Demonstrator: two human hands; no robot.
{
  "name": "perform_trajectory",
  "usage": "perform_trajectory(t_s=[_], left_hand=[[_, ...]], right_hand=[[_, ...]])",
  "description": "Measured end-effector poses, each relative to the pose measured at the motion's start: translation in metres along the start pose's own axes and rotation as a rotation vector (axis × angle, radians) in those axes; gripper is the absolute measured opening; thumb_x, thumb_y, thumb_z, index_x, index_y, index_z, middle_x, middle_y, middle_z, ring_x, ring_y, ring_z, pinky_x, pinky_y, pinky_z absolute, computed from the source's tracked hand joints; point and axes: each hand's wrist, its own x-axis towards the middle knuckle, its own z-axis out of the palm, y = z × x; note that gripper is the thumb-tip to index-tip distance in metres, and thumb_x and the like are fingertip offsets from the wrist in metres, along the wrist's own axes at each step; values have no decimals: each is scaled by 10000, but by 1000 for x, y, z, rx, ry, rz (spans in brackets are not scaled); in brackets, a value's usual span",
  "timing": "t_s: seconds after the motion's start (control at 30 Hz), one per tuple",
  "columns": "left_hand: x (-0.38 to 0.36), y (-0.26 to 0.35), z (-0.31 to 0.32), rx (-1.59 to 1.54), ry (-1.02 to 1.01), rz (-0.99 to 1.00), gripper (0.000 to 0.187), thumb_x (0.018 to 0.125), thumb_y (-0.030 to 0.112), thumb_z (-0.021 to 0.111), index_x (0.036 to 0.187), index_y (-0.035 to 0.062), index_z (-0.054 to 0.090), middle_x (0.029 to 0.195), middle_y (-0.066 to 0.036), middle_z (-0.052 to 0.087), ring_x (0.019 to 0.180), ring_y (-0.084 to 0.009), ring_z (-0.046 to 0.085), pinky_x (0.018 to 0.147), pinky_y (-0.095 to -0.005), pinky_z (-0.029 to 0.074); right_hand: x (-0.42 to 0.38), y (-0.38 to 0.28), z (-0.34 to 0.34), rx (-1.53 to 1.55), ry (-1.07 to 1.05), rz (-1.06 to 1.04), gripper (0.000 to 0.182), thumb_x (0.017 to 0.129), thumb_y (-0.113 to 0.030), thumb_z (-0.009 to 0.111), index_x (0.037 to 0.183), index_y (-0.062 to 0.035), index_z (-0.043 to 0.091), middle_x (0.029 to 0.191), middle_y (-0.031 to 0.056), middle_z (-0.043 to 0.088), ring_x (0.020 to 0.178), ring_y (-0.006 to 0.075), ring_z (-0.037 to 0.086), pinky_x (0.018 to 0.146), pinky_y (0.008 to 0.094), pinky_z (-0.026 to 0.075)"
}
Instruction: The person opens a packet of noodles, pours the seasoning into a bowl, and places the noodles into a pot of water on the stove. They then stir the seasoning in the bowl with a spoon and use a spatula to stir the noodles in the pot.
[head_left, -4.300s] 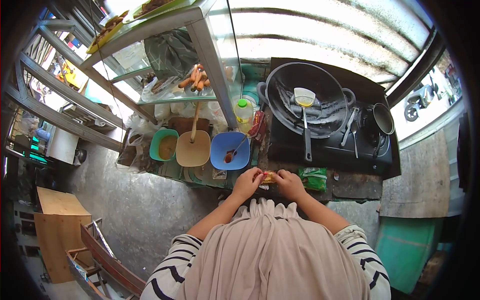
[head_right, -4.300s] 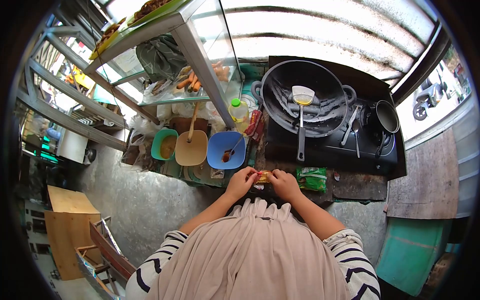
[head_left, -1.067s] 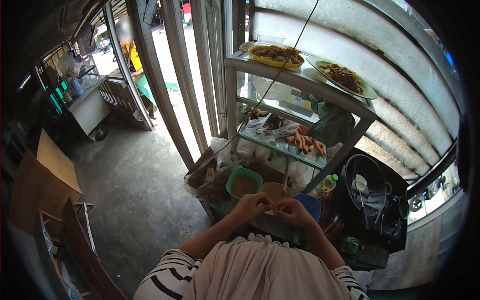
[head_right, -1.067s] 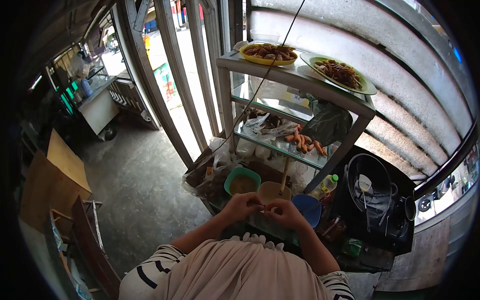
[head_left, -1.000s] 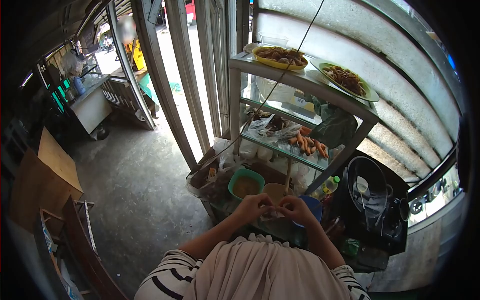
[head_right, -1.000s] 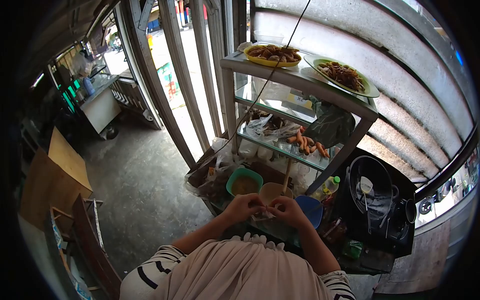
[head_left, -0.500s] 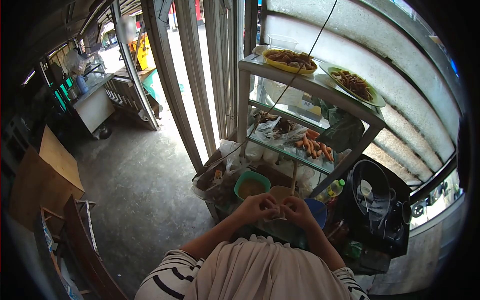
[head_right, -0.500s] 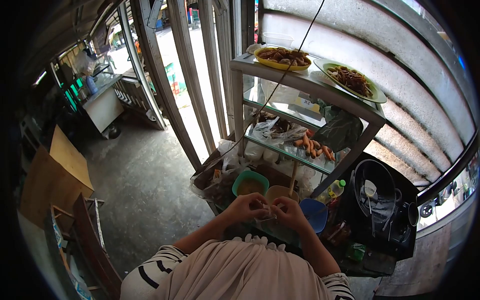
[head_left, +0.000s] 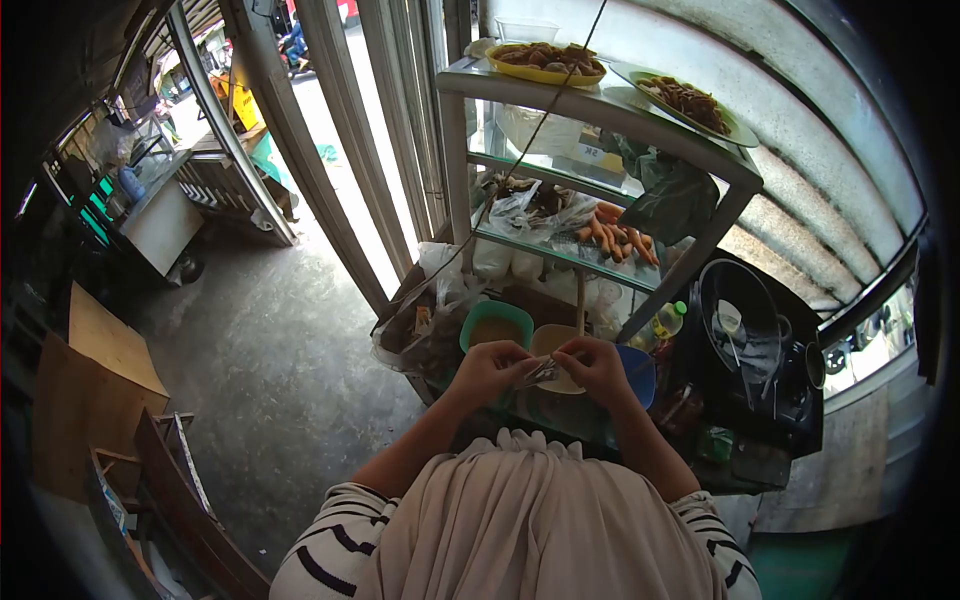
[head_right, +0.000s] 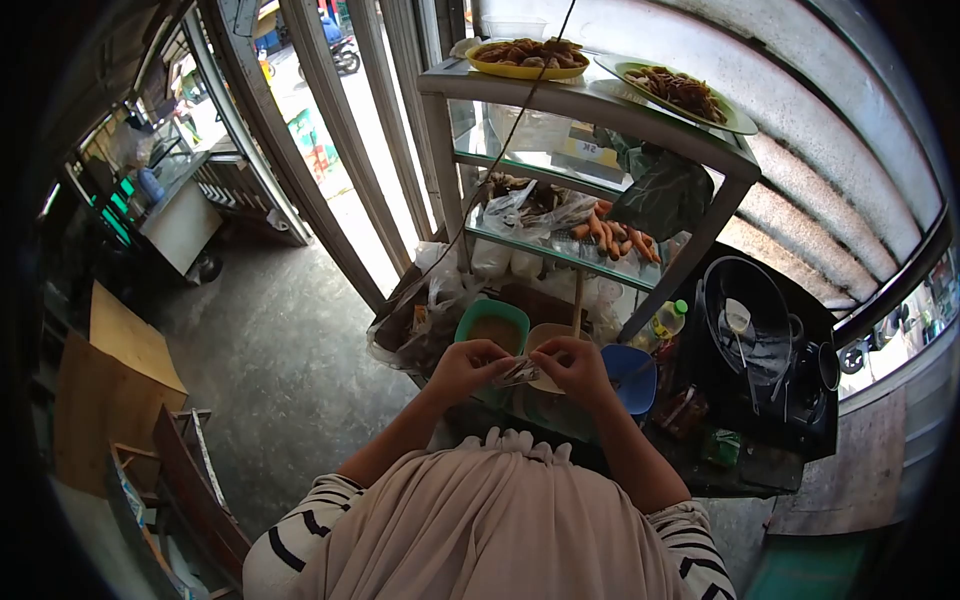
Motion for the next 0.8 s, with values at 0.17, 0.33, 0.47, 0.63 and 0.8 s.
perform_trajectory(t_s=[0.17,0.33,0.47,0.63,0.8], left_hand=[[5,3,11,-439,-90,-173,341,870,265,640,1110,27,603,957,-18,640,818,-99,613,727,-232,486],[11,-3,23,-536,-67,-124,341,897,248,606,1109,-17,581,930,-48,649,795,-103,622,700,-219,502],[14,0,26,-616,-37,-199,344,899,251,603,1114,-16,580,950,-61,652,812,-112,632,692,-204,504],[19,-24,31,-101,-144,66,268,870,202,631,1052,5,633,957,-48,657,853,-146,633,716,-272,513],[11,9,28,164,-59,136,202,831,154,658,989,29,646,899,-72,669,767,-153,639,683,-279,493]], right_hand=[[-2,2,4,192,42,102,221,825,-207,667,904,-3,641,715,7,620,554,39,525,485,193,399],[-2,8,-6,492,1,174,270,838,-228,657,946,18,623,723,11,614,560,47,521,491,193,401],[-6,9,-7,295,1,168,262,846,-225,653,981,-1,638,718,16,616,554,46,507,497,187,389],[-7,11,-10,184,99,166,257,807,-244,693,942,-25,676,738,16,618,551,75,515,519,213,416],[-9,-3,-14,-344,-46,-122,186,745,-172,705,877,-42,693,775,82,634,621,174,602,574,278,464]])
